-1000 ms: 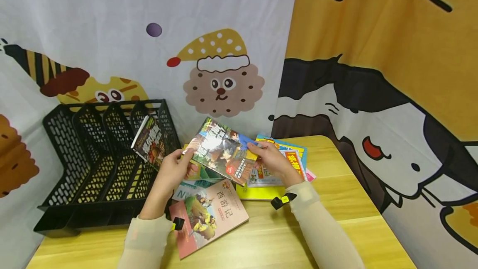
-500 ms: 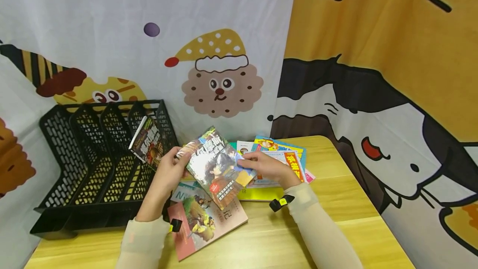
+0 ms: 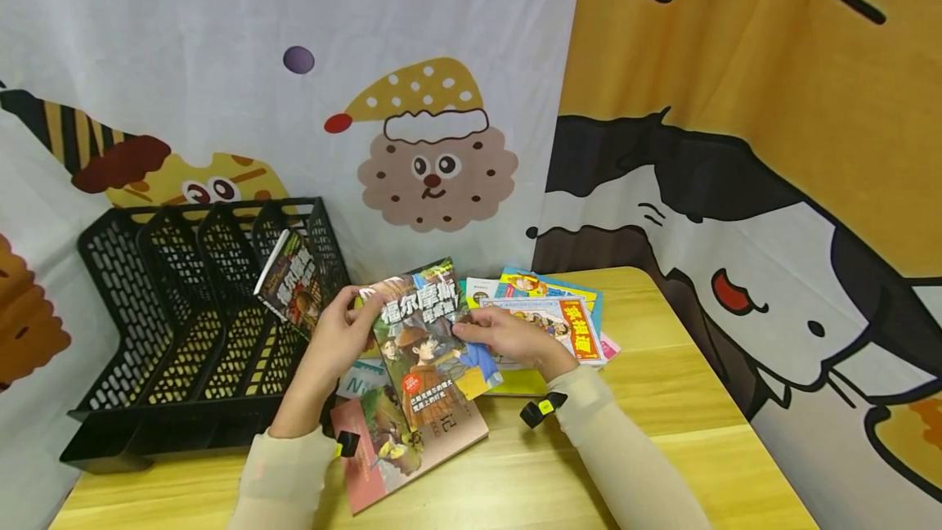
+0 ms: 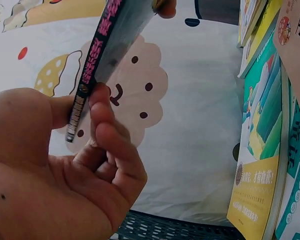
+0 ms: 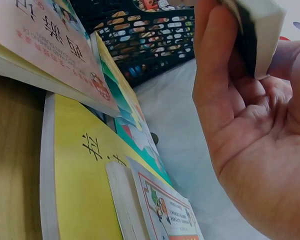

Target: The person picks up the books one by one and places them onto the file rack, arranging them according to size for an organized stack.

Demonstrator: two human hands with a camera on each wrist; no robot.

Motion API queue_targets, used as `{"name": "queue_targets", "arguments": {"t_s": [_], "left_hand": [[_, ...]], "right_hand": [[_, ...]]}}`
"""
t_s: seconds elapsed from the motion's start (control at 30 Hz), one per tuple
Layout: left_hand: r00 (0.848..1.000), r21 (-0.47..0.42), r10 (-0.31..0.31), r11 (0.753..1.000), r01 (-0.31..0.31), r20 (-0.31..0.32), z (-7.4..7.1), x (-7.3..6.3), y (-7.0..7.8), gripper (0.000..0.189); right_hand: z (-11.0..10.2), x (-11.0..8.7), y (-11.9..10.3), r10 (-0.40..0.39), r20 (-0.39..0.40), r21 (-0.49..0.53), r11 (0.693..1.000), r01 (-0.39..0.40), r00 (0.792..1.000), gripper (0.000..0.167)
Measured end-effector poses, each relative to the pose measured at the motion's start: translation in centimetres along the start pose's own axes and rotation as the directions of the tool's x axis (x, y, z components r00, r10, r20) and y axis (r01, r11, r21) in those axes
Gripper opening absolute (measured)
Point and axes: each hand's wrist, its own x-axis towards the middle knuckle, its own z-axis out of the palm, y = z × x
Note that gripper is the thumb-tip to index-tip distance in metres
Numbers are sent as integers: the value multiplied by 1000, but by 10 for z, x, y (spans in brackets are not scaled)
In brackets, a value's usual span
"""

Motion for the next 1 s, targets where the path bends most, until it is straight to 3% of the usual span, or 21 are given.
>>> {"name": "queue_targets", "arguments": {"t_s": [0.13, 0.23, 0.33, 0.43, 0.6, 0.67, 0.9, 1.0], "left_hand": [[999, 34, 3, 999, -4, 54, 1, 0, -1, 55], [992, 61, 39, 997, -46, 119, 1, -2, 1, 53], [987, 70, 67, 995, -78, 148, 1, -4, 4, 66], [983, 81, 87, 992, -101, 159, 1, -6, 5, 72], [977, 85, 130, 986, -146, 167, 0, -6, 3, 41], [976, 86, 136, 985, -152, 167, 0, -6, 2, 37], [977, 97, 132, 984, -149, 167, 1, -7, 3, 37], [980, 81, 131, 986, -145, 150, 0, -9, 6, 49]], "right_hand": [[2, 0, -2, -16, -38, 38, 999, 17, 999, 36], [2, 0, -2, -25, -64, 79, 996, 30, 998, 36], [2, 1, -3, -37, -52, 86, 995, 41, 998, 35], [2, 0, -4, -44, -25, 75, 996, 45, 999, 35], [5, -2, -8, -39, -7, 63, 997, 39, 999, 36], [6, -2, -9, -42, -1, 49, 998, 42, 999, 36], [5, -3, -12, -33, -6, 32, 999, 33, 999, 34], [7, -3, -14, 1, -26, 17, 1000, 0, 1000, 32]]}}
